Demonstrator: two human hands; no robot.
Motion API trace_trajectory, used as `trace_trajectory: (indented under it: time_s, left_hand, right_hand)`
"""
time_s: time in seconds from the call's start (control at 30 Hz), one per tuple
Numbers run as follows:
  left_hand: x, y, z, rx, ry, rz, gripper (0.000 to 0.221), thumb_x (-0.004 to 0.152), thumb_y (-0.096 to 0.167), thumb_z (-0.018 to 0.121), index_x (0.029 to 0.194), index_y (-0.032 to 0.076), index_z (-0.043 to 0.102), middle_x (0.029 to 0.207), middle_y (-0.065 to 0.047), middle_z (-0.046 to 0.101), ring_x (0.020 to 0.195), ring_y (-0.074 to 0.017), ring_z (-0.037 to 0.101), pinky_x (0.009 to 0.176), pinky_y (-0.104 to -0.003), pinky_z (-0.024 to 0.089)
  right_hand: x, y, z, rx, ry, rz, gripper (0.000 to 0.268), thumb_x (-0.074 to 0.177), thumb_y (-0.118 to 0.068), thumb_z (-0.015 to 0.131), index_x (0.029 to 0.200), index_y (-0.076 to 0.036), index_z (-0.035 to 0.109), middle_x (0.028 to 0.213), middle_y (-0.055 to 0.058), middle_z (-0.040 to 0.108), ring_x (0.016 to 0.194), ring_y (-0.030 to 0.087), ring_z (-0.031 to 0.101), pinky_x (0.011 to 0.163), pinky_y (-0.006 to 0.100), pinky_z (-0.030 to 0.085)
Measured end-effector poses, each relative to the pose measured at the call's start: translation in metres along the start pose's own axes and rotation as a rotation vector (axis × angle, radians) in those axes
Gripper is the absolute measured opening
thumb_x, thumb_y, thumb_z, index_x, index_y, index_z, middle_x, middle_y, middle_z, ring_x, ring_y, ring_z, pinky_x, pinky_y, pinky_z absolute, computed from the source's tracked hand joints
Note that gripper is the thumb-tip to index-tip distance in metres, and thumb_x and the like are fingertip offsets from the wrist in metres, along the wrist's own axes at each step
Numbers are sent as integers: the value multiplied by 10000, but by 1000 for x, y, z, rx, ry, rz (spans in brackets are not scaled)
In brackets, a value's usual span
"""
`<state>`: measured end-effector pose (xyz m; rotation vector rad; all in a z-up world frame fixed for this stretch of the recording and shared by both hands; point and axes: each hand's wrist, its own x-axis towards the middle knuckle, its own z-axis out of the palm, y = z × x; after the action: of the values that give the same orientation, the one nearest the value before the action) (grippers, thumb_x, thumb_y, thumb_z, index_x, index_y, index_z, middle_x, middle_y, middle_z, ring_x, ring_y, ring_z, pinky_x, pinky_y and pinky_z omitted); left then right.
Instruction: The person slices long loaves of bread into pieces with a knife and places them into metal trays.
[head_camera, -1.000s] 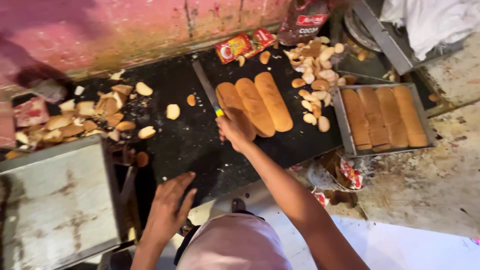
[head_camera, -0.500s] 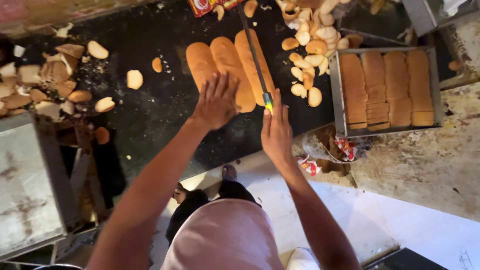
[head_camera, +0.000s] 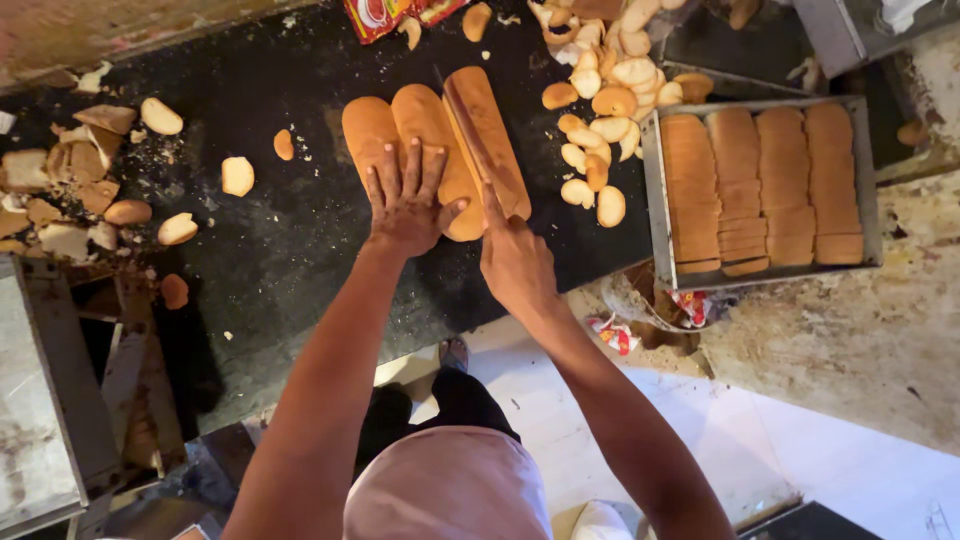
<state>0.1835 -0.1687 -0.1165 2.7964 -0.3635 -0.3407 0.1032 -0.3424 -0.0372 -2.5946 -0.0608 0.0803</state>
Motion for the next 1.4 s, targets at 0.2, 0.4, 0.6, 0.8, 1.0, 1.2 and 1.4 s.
trace_trajectory:
  time_s: [0.2, 0.4, 0.6, 0.8, 1.0, 1.2, 1.4]
  left_hand:
    - [0, -5, 8, -21, 39, 18, 876, 986, 743, 385, 1669, 272, 103, 1744, -116, -28, 1577, -431, -111, 1221, -689, -54]
    - [-4, -7, -9, -13, -97, 24, 1211, 767, 768, 661, 1662, 263, 20, 1723, -121, -117, 1552, -424, -183, 1206, -669, -88]
    - [-7, -1, -21, -6, -134, 12, 1285, 713, 743, 729, 1656, 255, 5, 1720, -97, -160, 1544, -405, -226, 1205, -651, -108]
    - [-5, -2, -18, -22, -116, 17, 1305, 687, 735, 747, 1657, 258, 15, 1717, -90, -143, 1544, -394, -217, 1216, -643, -106]
    - [-6, -2, -21, -20, -139, 4, 1284, 700, 725, 752, 1656, 257, 34, 1720, -98, -139, 1548, -407, -210, 1210, -655, -97]
    - [-8, 1, -25, -21, -112, 26, 1277, 718, 718, 746, 1657, 248, 20, 1710, -111, -150, 1534, -409, -215, 1190, -663, -101]
    - [-10, -10, -18, -89, -121, 19, 1226, 750, 610, 773, 1656, 207, 52, 1723, -143, -78, 1572, -395, -152, 1233, -615, -73]
  right_hand:
    - [16, -8, 11, -37, 4, -1, 667, 954, -142, 596, 1572, -157, 347, 928, 294, 702, 793, 503, 698, 714, 582, 562]
    - [40, -6, 26, -107, -67, 40, 773, 890, -235, 683, 1558, -101, 317, 857, 258, 736, 812, 475, 709, 728, 579, 565]
    - [-31, 9, 11, -212, -97, 37, 602, 1009, -207, 549, 1578, -186, 355, 718, 254, 700, 667, 474, 703, 648, 603, 558]
    - [-17, 15, 27, -210, 5, -39, 578, 1028, -213, 521, 1584, -184, 362, 682, 224, 694, 625, 451, 689, 591, 581, 551]
    - [-110, 40, 31, -165, -59, 13, 627, 1011, -199, 522, 1601, -211, 310, 565, 187, 625, 488, 360, 653, 510, 498, 524]
    - [-90, 65, 62, -170, 188, -180, 656, 1000, -222, 564, 1612, -226, 328, 648, 170, 654, 537, 384, 628, 502, 499, 496]
    - [-236, 74, 39, -52, -165, 158, 611, 1003, -242, 536, 1580, -227, 335, 659, 171, 679, 579, 368, 673, 548, 477, 532]
